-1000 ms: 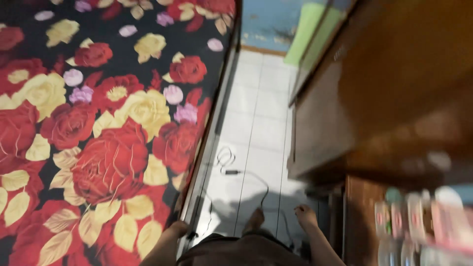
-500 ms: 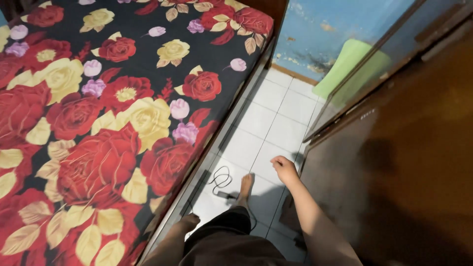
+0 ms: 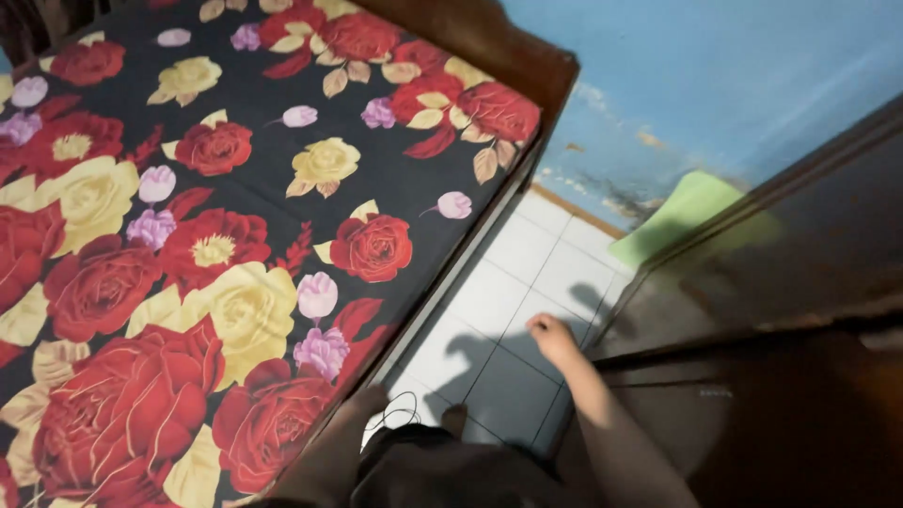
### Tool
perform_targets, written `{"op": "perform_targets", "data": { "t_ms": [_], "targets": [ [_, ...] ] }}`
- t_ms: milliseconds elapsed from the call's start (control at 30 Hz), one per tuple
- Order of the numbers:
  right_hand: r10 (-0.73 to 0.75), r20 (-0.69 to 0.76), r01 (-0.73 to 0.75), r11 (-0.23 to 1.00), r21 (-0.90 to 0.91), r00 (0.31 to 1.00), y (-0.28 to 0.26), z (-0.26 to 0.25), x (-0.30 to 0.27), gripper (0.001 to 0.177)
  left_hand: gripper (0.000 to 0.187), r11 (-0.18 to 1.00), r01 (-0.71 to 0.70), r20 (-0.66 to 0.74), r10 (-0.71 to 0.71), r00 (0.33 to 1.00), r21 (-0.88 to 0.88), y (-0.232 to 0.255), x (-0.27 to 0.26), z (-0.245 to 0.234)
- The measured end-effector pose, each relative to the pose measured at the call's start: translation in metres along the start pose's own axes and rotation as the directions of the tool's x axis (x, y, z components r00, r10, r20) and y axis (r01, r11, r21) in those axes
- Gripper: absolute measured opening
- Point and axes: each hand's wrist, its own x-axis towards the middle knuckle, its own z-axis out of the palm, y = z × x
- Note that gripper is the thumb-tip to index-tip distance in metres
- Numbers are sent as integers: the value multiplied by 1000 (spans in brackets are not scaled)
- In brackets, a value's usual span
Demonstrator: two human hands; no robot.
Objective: The person picks up a handbag and a notebook from the bed and places them on a nearby dresser. They then pick up a phone and charger from the bed and place them on the dresser as well. Finally, the person smooths and tucks the floral bedsheet around the mattress edges.
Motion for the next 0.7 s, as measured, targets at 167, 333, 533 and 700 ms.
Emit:
{"op": "perform_targets", "data": {
  "t_ms": [167, 333, 533, 700],
  "targets": [
    [-21, 52, 21, 1000, 2, 998, -65, -41, 61, 23, 55, 980, -145, -236, 110, 966, -139, 62, 30, -107],
    [-157, 150, 161, 987, -11, 976, -61, -44, 192, 21, 31, 521, -189, -266, 675, 688, 832, 75, 92, -89],
    [-261, 312, 311, 943, -121, 913, -37, -60, 340, 31, 33, 943, -71, -373, 197, 907, 324, 151, 87, -99],
    [-222, 405, 328, 920, -213, 887, -65, -104, 424, 23, 40, 945, 165, -213, -230, 950, -283, 226, 91, -133]
  ]
}}
